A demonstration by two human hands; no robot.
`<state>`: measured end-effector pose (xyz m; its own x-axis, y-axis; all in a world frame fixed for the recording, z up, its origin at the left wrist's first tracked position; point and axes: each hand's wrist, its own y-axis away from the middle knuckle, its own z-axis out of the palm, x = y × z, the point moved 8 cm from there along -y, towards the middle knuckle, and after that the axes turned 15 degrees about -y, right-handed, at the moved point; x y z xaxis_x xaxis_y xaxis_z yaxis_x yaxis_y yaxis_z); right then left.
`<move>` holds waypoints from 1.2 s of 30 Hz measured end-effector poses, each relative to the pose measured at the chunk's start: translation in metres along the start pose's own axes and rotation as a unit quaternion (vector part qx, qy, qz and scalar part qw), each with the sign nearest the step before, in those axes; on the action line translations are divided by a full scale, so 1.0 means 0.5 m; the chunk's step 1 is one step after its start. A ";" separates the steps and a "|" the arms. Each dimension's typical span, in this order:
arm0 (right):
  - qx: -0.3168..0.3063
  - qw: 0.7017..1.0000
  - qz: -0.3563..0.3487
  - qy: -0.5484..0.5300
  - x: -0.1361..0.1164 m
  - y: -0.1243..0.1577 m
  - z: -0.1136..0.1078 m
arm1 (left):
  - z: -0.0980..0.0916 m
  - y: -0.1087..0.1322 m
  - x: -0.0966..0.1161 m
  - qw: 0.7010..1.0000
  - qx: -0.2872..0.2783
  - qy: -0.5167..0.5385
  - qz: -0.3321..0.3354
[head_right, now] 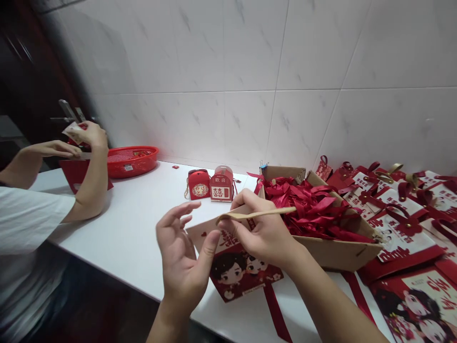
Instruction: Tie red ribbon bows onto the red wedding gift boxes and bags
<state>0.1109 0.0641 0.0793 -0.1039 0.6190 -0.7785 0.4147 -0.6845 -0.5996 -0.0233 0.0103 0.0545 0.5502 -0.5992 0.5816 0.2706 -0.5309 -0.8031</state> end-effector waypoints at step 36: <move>-0.159 0.982 -0.053 0.091 -0.068 0.043 0.063 | -0.036 0.011 -0.042 0.927 -0.125 0.177 -0.307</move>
<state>0.0949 0.0161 0.0871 -0.0110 0.7589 -0.6511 0.6739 -0.4754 -0.5656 -0.0475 0.0093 0.0400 0.0474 -0.2729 0.9609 0.2302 -0.9331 -0.2764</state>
